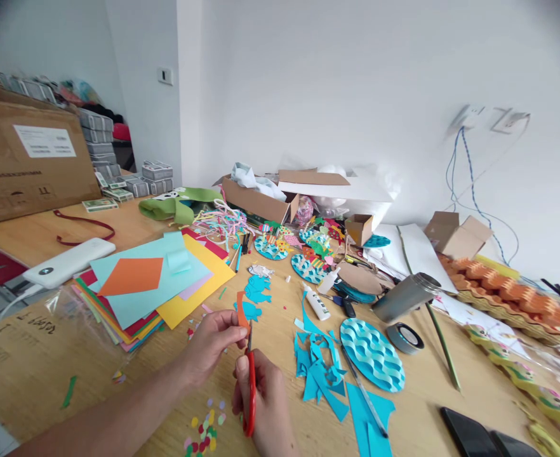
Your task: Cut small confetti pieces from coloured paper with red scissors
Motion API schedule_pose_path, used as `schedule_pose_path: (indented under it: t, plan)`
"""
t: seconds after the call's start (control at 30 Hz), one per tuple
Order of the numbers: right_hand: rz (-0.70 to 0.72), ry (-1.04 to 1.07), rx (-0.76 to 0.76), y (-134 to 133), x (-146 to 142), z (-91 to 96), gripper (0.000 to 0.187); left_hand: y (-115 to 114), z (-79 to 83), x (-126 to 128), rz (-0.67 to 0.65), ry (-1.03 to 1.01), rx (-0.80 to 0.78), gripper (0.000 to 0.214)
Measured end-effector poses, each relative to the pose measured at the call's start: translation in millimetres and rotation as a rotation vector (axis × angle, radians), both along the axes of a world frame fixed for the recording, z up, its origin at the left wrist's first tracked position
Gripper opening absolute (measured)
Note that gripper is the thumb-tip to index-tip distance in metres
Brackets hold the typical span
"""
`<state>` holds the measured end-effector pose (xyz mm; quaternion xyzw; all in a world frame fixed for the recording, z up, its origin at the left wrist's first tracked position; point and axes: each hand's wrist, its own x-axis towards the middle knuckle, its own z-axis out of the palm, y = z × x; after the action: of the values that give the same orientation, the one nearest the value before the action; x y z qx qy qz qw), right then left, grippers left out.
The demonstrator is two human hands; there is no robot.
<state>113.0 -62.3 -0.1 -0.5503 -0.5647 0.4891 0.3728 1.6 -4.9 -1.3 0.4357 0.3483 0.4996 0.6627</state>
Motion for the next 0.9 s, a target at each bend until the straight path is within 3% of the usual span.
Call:
schedule_pose_path:
  t: [0.9]
  plan:
    - [0.013, -0.005, 0.005, -0.7, 1.5, 1.3, 0.048, 0.8, 3.1, -3.4, -0.007, 0.005, -0.014, 0.012]
